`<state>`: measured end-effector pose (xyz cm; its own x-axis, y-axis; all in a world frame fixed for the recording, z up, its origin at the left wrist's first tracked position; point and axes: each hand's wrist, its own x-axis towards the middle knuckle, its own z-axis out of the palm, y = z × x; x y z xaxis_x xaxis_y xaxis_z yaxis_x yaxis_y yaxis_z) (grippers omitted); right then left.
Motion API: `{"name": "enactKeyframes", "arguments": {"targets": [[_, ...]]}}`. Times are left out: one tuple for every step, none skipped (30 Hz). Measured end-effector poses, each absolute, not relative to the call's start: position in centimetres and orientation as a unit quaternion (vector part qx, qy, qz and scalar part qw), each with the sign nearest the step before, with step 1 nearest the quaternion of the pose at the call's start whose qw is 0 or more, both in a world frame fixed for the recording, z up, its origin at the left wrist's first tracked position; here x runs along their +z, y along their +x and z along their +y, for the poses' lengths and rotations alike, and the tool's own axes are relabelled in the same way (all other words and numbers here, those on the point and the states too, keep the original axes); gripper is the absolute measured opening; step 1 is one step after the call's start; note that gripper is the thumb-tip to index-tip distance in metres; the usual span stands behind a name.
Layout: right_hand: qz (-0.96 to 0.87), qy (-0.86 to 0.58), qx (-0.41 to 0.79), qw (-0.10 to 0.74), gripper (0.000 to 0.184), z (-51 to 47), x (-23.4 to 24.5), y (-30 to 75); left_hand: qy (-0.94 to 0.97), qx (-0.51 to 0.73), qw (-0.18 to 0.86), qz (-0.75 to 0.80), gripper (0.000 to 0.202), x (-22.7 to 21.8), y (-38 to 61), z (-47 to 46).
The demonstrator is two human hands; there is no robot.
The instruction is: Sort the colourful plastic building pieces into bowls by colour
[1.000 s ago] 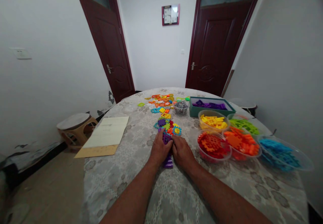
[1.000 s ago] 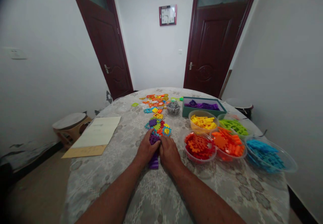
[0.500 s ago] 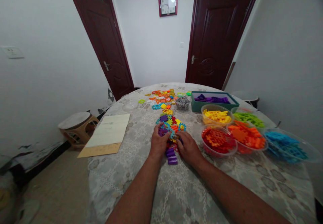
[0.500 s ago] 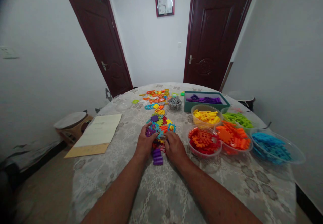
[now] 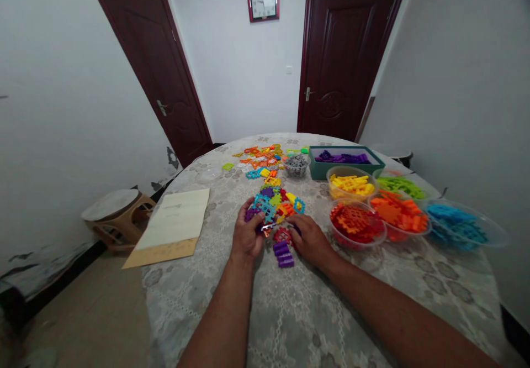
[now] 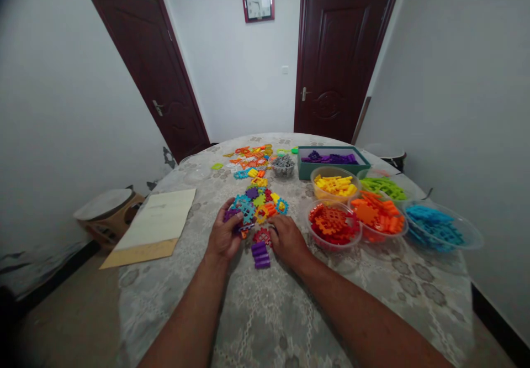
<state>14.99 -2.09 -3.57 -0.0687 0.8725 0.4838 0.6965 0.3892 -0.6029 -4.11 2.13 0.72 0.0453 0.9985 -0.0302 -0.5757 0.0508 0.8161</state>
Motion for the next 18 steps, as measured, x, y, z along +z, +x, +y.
{"name": "enactKeyframes", "arguments": {"targets": [[-0.717,-0.547,0.110,0.419,0.028,-2.1,-3.4,15.0,0.322,0.606,0.651,0.326,0.075,0.7,-4.1,2.1],[-0.709,-0.551,0.113,0.425,0.027,-2.2,-3.2,15.0,0.319,0.603,0.655,0.324,0.075,0.8,-4.1,2.1],[-0.700,-0.555,0.117,0.434,0.027,-2.2,-3.0,15.0,0.317,0.598,0.662,0.321,0.075,0.8,-4.2,2.1],[-0.689,-0.559,0.121,0.445,0.027,-2.3,-2.7,15.0,0.318,0.591,0.670,0.317,0.076,0.9,-4.2,2.1],[-0.677,-0.562,0.127,0.459,0.028,-2.5,-2.4,15.0,0.321,0.582,0.679,0.311,0.076,1.0,-4.2,2.1],[-0.663,-0.563,0.136,0.474,0.030,-2.7,-2.1,15.0,0.328,0.572,0.687,0.305,0.077,1.1,-4.2,2.0],[-0.649,-0.562,0.152,0.490,0.031,-2.9,-1.7,14.9,0.337,0.561,0.694,0.300,0.078,1.2,-4.2,2.0],[-0.636,-0.557,0.173,0.506,0.032,-3.1,-1.3,14.9,0.348,0.550,0.699,0.295,0.078,1.4,-4.2,1.9],[-0.623,-0.550,0.197,0.520,0.033,-3.3,-1.0,14.8,0.357,0.541,0.703,0.291,0.078,1.5,-4.2,1.8],[-0.609,-0.543,0.222,0.534,0.035,-3.6,-0.7,14.6,0.365,0.534,0.706,0.289,0.078,1.6,-4.1,1.7],[-0.596,-0.537,0.245,0.545,0.037,-3.7,-0.4,14.5,0.371,0.525,0.710,0.288,0.078,1.7,-4.1,1.6],[-0.582,-0.534,0.265,0.553,0.039,-3.9,-0.2,14.3,0.377,0.517,0.713,0.286,0.078,1.8,-4.0,1.5],[-0.570,-0.533,0.280,0.559,0.041,-4.0,-0.1,14.1,0.381,0.509,0.717,0.285,0.078,1.9,-3.9,1.5],[-0.560,-0.534,0.292,0.562,0.041,-4.0,-0.1,13.9,0.384,0.503,0.720,0.284,0.078,1.9,-3.8,1.4],[-0.551,-0.534,0.303,0.565,0.041,-3.9,-0.1,13.8,0.386,0.499,0.723,0.283,0.078,1.9,-3.7,1.4],[-0.541,-0.533,0.314,0.570,0.039,-3.9,-0.1,13.7,0.387,0.497,0.724,0.282,0.079,1.9,-3.5,1.3],[-0.529,-0.530,0.326,0.578,0.037,-3.7,-0.1,13.6,0.387,0.495,0.724,0.283,0.079,1.9,-3.4,1.3],[-0.514,-0.526,0.336,0.588,0.034,-3.6,-0.1,13.6,0.387,0.494,0.724,0.285,0.079,1.9,-3.3,1.3]]}}
